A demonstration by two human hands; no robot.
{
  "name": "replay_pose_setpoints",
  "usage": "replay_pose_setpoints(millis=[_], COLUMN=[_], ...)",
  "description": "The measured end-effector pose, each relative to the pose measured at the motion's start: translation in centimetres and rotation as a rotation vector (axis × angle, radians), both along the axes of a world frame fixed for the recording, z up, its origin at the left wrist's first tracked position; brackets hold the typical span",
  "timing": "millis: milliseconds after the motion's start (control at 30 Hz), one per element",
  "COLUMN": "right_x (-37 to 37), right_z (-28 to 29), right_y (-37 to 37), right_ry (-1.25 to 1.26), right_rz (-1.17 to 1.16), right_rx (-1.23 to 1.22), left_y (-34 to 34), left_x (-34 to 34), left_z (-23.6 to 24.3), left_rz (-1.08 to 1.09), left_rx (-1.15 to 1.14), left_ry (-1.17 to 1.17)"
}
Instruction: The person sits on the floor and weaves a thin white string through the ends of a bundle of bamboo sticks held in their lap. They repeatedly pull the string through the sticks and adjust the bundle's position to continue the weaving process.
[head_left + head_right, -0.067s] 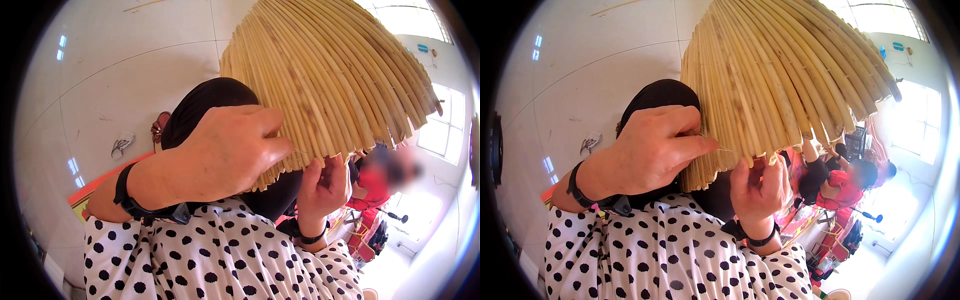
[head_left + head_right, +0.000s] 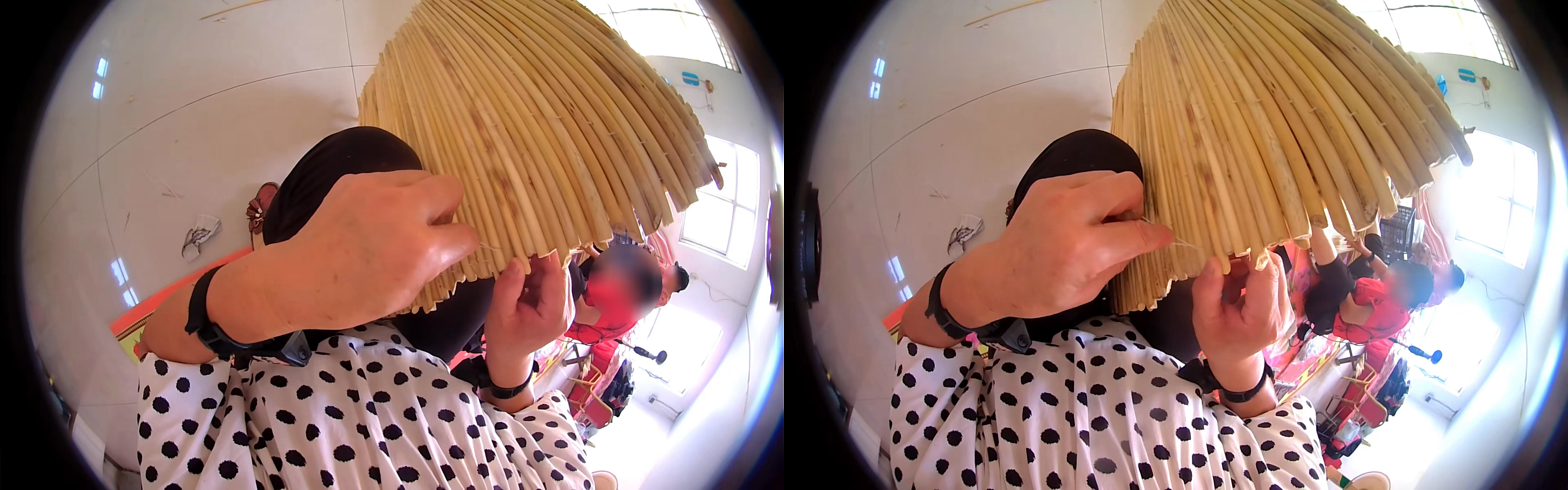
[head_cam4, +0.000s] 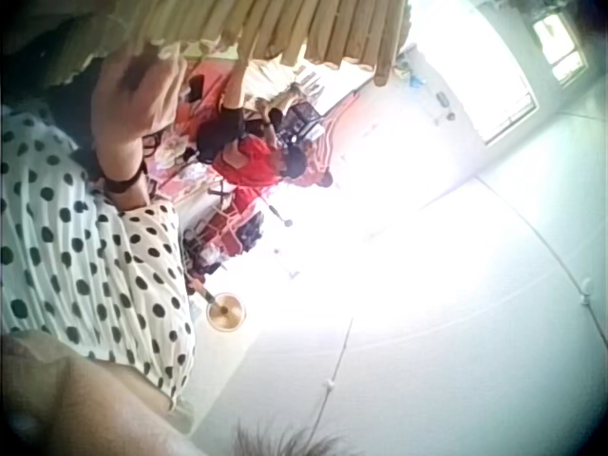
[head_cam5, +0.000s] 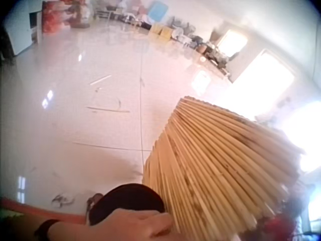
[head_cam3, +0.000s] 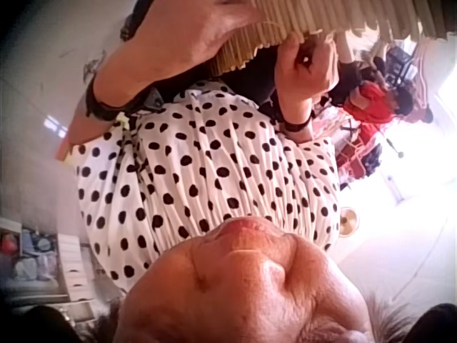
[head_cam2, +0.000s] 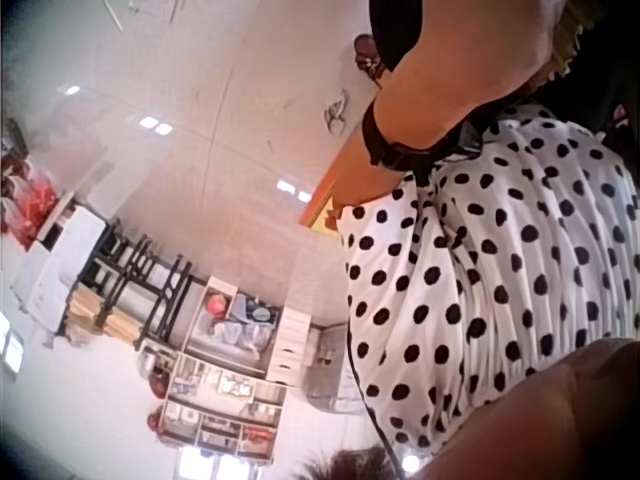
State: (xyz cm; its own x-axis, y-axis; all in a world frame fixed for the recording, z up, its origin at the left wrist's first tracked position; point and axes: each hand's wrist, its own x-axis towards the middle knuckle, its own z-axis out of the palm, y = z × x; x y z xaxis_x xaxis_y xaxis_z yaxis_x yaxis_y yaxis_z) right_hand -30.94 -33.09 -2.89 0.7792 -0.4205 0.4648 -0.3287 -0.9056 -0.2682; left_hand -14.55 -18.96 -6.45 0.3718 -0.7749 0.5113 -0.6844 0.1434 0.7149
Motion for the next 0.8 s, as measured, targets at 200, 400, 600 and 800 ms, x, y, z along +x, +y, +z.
replay_pose_setpoints(millis=[200, 400, 600, 800], right_x=[0.22, 0.37, -0.06, 0.29], right_z=[0.49, 0.18, -0.26, -0.19], right_y=[0.56, 0.32, -0.31, 0.3], right_ry=[0.037, 0.0, 0.022, -0.008], right_rz=[-0.034, -0.007, 0.015, -0.025], right_rx=[0.04, 0.054, -0.013, 0.072], left_y=[0.07, 0.04, -0.08, -0.18], left_x=[0.16, 0.27, 0.33, 0.27], left_z=[0.12, 0.22, 0.22, 0.52], left_rz=[-0.002, -0.01, -0.008, 0.001], left_rx=[-0.013, -0.021, -0.012, -0.042], left_ry=[-0.007, 0.003, 0.004, -0.018])
